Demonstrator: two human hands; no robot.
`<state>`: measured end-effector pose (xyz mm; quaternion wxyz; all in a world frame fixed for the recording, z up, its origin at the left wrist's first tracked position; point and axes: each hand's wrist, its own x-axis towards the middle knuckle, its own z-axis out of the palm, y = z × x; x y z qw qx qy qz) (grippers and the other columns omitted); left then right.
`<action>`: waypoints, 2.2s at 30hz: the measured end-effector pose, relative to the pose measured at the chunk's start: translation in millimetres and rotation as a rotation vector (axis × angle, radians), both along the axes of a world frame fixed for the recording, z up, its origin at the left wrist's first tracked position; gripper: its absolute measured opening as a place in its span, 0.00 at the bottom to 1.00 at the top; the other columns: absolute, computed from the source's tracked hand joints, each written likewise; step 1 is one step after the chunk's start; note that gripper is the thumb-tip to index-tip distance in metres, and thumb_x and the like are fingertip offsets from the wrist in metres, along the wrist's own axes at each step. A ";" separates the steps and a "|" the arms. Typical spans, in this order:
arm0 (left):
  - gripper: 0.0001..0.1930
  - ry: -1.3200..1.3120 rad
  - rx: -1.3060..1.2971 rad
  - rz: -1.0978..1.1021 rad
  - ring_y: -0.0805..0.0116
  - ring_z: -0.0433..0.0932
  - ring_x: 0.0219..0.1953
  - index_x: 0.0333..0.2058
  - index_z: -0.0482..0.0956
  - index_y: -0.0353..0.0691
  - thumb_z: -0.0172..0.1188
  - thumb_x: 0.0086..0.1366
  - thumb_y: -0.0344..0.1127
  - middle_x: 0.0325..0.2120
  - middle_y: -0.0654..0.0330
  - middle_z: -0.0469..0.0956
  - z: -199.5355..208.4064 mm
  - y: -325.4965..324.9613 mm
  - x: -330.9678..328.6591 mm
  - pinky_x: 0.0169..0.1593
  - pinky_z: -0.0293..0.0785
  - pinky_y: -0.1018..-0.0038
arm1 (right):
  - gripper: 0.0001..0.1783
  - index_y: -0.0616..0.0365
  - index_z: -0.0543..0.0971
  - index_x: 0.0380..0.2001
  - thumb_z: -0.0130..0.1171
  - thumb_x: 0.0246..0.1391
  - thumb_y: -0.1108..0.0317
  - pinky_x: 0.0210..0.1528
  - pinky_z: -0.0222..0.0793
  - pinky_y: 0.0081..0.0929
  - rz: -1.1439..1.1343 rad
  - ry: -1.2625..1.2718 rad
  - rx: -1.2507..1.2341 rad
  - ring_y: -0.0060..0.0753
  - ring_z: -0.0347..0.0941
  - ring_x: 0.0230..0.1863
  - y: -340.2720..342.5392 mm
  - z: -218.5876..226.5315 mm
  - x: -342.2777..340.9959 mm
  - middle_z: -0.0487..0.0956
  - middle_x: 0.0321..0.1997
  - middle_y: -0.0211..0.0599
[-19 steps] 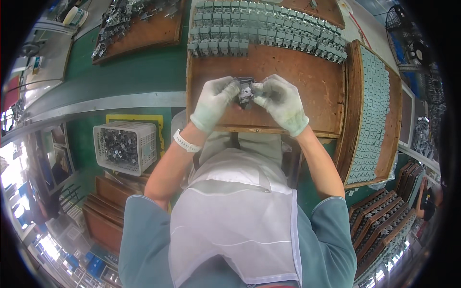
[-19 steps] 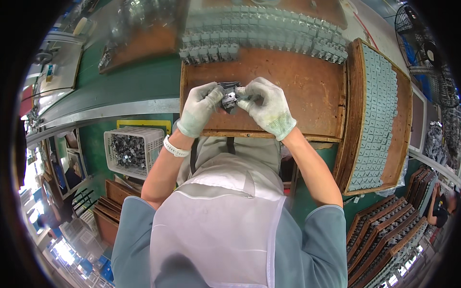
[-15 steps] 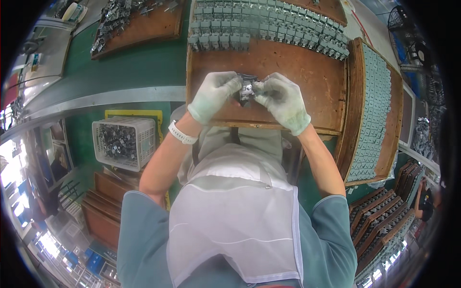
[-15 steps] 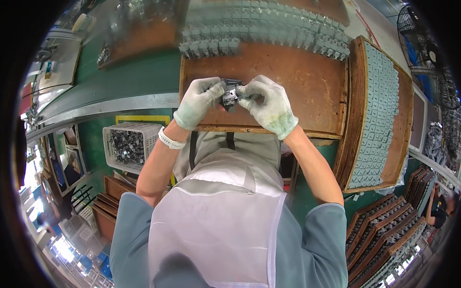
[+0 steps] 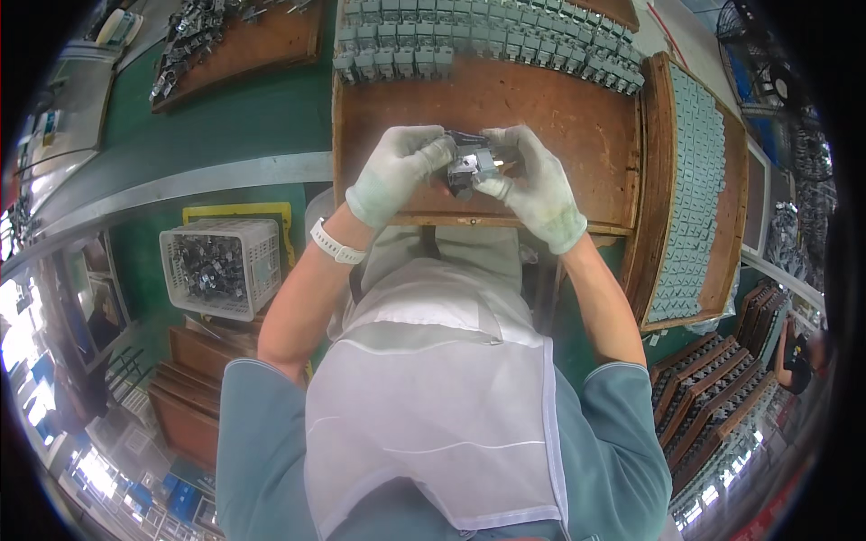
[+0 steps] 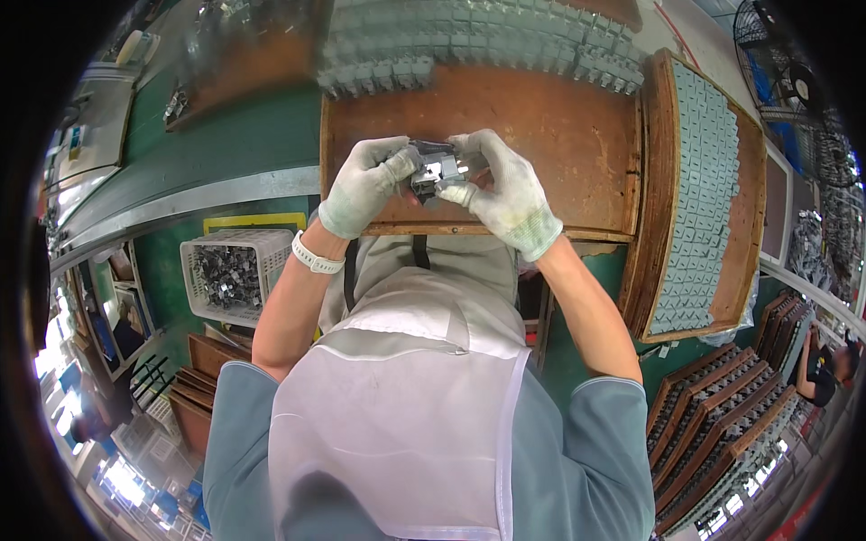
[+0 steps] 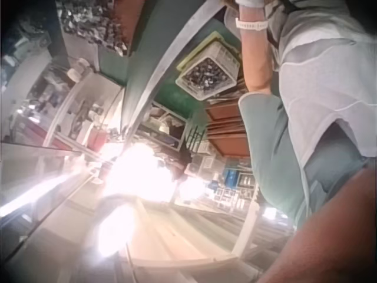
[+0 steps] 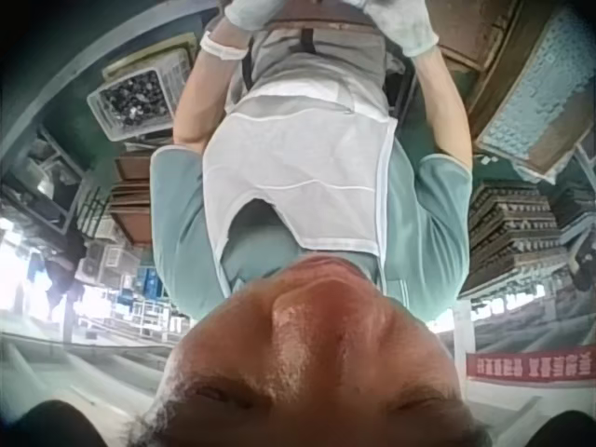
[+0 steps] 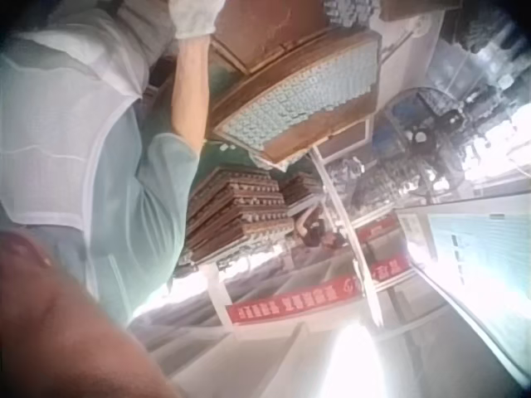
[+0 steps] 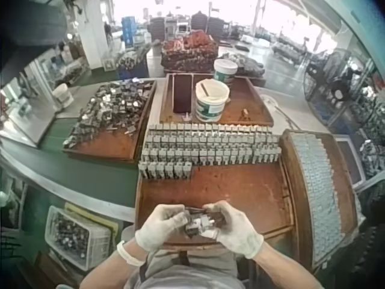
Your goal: Inspecting and placing electronic or mechanical components into organized grid trays on a production line.
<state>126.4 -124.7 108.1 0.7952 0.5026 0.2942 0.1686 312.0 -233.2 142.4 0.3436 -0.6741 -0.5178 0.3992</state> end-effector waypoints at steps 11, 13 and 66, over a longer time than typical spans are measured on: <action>0.14 -0.047 -0.118 0.268 0.74 0.78 0.36 0.46 0.76 0.30 0.48 0.73 0.35 0.39 0.59 0.79 -0.2 -29.2 13.2 0.35 0.77 0.77 | 0.32 0.63 0.69 0.46 0.75 0.44 0.61 0.52 0.71 0.30 0.045 -0.046 0.024 0.27 0.75 0.47 10.1 -9.7 1.5 0.79 0.49 0.44; 0.13 -0.081 -0.111 0.329 0.75 0.78 0.37 0.44 0.76 0.30 0.48 0.72 0.34 0.37 0.59 0.79 -10.0 -23.0 16.4 0.37 0.77 0.77 | 0.33 0.63 0.69 0.49 0.75 0.44 0.62 0.52 0.71 0.30 0.040 -0.086 -0.001 0.28 0.76 0.46 16.8 -7.6 -1.0 0.79 0.49 0.42; 0.25 0.089 0.351 0.695 0.63 0.74 0.54 0.53 0.73 0.27 0.66 0.56 0.21 0.51 0.52 0.76 -87.2 307.9 -118.5 0.53 0.75 0.67 | 0.27 0.57 0.76 0.57 0.64 0.55 0.57 0.51 0.71 0.30 -1.019 -0.434 -0.203 0.31 0.75 0.47 -189.3 -14.2 430.1 0.81 0.49 0.37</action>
